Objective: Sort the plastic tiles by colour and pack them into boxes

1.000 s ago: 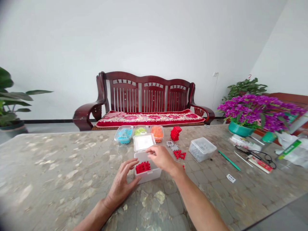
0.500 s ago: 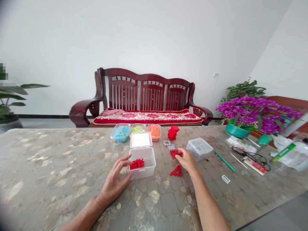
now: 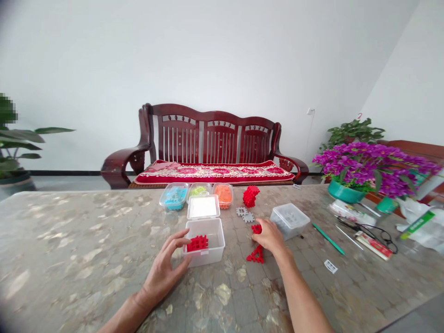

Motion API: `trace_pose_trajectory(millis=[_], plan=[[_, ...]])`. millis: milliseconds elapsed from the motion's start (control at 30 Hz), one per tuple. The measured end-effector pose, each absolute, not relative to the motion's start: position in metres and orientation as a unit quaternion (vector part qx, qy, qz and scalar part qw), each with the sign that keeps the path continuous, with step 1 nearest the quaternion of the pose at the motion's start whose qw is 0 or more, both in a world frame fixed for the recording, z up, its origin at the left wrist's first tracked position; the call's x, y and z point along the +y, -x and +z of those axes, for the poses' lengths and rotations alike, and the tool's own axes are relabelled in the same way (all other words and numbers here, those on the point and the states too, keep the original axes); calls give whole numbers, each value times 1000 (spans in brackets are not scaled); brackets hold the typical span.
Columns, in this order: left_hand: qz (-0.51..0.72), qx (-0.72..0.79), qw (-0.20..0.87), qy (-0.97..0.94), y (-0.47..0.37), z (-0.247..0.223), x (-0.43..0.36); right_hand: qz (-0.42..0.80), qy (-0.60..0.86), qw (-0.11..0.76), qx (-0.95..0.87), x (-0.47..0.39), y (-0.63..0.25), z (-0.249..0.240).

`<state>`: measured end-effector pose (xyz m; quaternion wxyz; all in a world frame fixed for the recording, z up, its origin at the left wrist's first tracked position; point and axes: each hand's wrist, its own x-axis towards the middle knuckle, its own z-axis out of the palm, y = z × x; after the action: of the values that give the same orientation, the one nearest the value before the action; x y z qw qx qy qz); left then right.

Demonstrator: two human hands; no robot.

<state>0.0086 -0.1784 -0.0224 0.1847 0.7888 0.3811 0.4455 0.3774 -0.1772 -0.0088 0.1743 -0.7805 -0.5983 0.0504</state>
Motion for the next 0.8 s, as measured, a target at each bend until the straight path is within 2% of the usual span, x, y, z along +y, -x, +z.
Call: trace_pose_trajectory(millis=[167, 267, 367, 667, 800], plan=[[448, 384, 178, -788, -10, -22, -178, 78, 749, 352, -556, -141, -393, 7], [454, 385, 174, -785, -11, -21, -178, 48, 738, 402, -539, -100, -397, 24], [457, 386, 172, -783, -10, -21, -179, 32, 763, 372, -528, -62, -401, 39], [452, 387, 182, -782, -9, -19, -181, 79, 830, 190, -519, -7, -404, 50], [446, 388, 186, -784, -9, -20, -181, 71, 823, 161, -540, 0, -409, 46]])
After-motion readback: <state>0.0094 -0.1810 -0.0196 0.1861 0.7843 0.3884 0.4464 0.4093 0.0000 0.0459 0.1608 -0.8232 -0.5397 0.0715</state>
